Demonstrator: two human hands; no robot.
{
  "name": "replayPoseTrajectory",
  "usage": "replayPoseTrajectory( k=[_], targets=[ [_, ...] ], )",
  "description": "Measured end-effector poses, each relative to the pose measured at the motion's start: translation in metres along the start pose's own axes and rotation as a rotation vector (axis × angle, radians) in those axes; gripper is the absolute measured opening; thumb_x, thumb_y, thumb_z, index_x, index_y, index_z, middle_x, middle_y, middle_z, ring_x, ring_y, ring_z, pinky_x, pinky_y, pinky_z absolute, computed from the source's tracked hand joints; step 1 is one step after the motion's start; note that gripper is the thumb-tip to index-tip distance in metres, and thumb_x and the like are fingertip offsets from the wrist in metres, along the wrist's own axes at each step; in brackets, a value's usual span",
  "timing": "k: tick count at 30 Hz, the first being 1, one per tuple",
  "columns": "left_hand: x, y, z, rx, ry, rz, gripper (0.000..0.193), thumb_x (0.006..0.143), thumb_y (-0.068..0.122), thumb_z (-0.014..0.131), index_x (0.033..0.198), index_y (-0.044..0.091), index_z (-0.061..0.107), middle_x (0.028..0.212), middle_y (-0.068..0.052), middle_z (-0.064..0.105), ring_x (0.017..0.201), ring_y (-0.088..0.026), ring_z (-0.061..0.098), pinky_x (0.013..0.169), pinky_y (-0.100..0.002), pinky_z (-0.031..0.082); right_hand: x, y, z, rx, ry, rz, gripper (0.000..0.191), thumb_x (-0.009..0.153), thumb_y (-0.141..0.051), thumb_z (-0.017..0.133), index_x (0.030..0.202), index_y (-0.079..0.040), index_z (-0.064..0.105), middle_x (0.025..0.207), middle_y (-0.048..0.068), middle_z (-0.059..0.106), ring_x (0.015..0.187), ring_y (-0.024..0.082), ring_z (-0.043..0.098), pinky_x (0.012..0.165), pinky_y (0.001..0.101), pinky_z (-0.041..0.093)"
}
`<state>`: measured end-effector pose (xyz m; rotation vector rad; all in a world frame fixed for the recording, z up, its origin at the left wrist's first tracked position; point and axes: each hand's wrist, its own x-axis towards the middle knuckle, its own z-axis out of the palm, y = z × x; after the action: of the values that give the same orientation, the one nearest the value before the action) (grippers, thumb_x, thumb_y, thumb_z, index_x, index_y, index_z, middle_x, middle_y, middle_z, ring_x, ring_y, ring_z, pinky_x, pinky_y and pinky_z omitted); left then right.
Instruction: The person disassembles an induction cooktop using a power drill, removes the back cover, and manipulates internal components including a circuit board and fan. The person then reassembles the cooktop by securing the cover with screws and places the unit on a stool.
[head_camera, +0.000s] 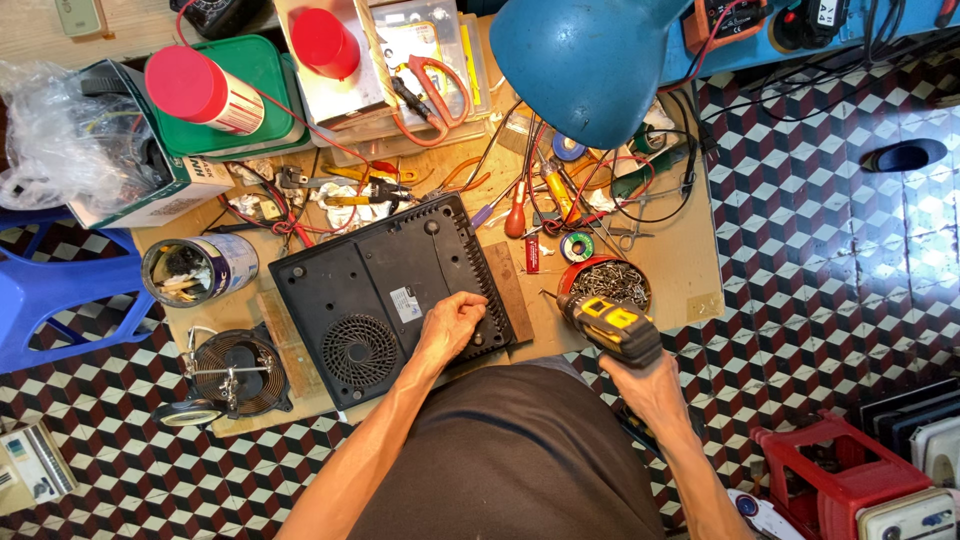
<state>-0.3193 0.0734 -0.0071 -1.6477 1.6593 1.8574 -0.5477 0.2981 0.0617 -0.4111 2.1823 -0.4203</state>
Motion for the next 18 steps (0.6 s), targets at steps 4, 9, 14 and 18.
replayPoseTrajectory(
  k=[4,9,14,18],
  targets=[
    [0.010,0.012,0.015,-0.423,-0.129,-0.014,0.039,0.100,0.025,0.061,0.125,-0.003,0.070,0.102,-0.013,0.078,0.082,-0.016,0.071,0.075,-0.029,0.059,-0.013,0.006,-0.015,0.137,0.038,-0.079,0.059,0.073,-0.024,0.083,0.124,-0.001,0.065,0.107,0.013,0.075,0.093,0.021,0.074,0.086,0.0348,0.062],
    [0.022,0.024,0.033,-1.103,-0.314,-0.304,0.048,0.100,0.028,0.055,0.132,-0.008,0.054,0.110,-0.019,0.076,0.098,-0.028,0.077,0.091,-0.038,0.062,-0.034,0.002,-0.039,0.006,0.075,-0.716,0.040,0.075,-0.010,0.080,0.112,-0.012,0.067,0.114,0.012,0.072,0.100,0.021,0.072,0.090,0.0359,0.061],
    [0.025,0.023,0.028,-1.385,-0.411,-0.205,0.039,0.102,0.029,0.064,0.124,-0.004,0.062,0.112,-0.015,0.075,0.097,-0.023,0.073,0.088,-0.034,0.062,-0.036,-0.010,-0.049,-0.361,0.145,-1.127,0.035,0.075,-0.002,0.073,0.106,-0.019,0.073,0.116,0.008,0.072,0.107,0.025,0.072,0.096,0.0375,0.057],
    [0.022,0.016,0.022,-1.383,-0.351,-0.213,0.033,0.100,0.026,0.068,0.118,-0.002,0.069,0.109,-0.011,0.075,0.090,-0.017,0.073,0.084,-0.028,0.063,-0.033,-0.020,-0.044,-0.275,0.105,-1.173,0.034,0.078,-0.006,0.076,0.108,-0.020,0.072,0.119,0.006,0.072,0.109,0.022,0.071,0.099,0.0372,0.056]
  ],
)
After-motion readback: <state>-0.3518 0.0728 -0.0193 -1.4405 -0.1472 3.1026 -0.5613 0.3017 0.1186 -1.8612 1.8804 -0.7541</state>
